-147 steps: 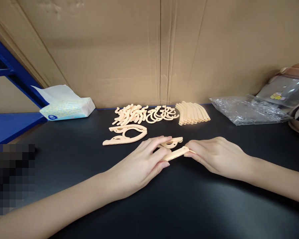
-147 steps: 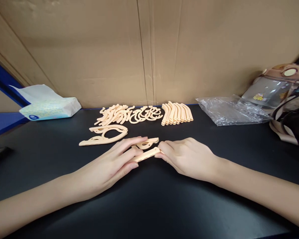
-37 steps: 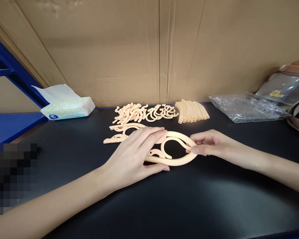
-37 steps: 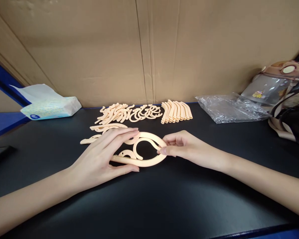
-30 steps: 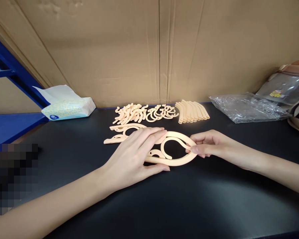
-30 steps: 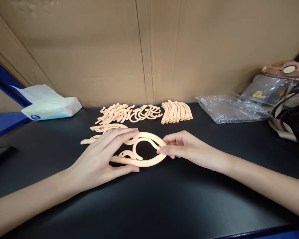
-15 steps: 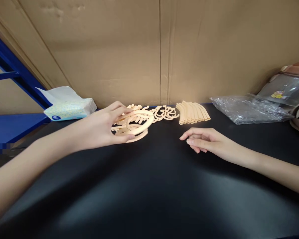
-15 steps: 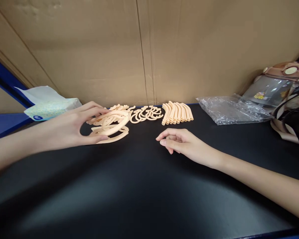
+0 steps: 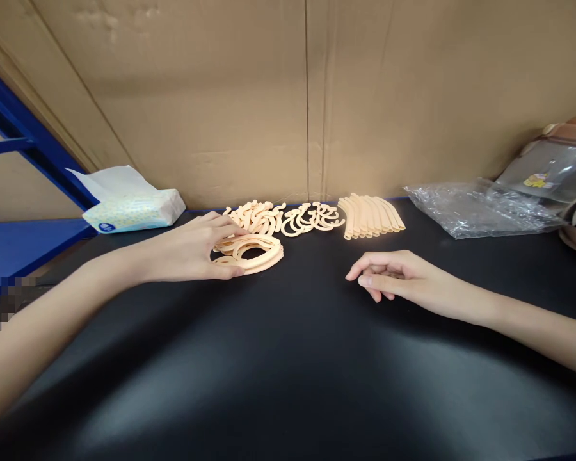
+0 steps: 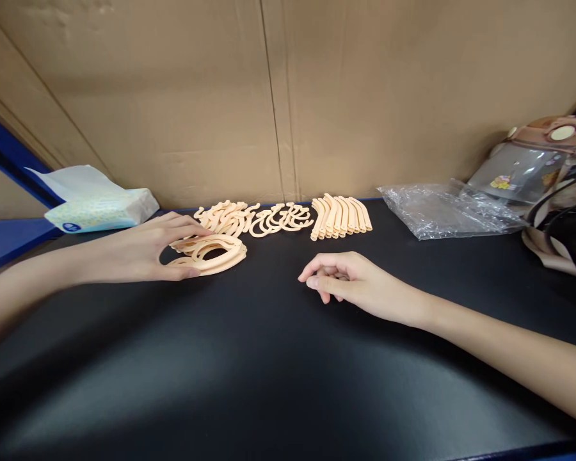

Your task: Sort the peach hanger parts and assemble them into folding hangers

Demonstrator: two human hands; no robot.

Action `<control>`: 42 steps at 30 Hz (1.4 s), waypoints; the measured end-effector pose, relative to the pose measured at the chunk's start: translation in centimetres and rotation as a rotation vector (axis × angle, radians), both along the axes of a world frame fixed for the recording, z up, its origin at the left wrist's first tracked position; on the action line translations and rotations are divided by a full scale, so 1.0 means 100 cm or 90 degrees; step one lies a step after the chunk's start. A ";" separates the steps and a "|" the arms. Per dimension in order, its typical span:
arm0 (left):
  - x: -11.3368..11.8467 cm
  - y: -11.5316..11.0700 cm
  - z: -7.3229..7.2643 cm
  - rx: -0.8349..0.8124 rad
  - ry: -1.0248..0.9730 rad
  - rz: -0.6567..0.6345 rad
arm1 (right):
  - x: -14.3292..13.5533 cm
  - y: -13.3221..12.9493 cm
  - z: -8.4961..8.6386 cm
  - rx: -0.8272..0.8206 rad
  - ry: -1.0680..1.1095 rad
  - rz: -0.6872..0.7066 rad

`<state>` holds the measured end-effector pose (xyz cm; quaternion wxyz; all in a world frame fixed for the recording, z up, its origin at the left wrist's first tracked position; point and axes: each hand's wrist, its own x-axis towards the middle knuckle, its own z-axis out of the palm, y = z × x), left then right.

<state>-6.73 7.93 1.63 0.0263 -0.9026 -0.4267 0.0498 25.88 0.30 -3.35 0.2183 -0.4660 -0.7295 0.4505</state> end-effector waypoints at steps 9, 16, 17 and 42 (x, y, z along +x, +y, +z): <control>-0.001 0.002 -0.004 0.013 0.012 -0.009 | 0.000 -0.001 0.001 0.013 -0.015 0.009; -0.001 0.001 -0.003 -0.001 0.016 0.000 | 0.001 0.000 0.000 0.015 -0.015 0.019; -0.001 0.001 -0.003 -0.003 0.016 0.002 | 0.001 0.000 0.000 0.017 -0.017 0.019; -0.026 -0.010 0.016 -0.054 0.065 0.120 | -0.002 -0.002 0.003 0.009 -0.027 0.012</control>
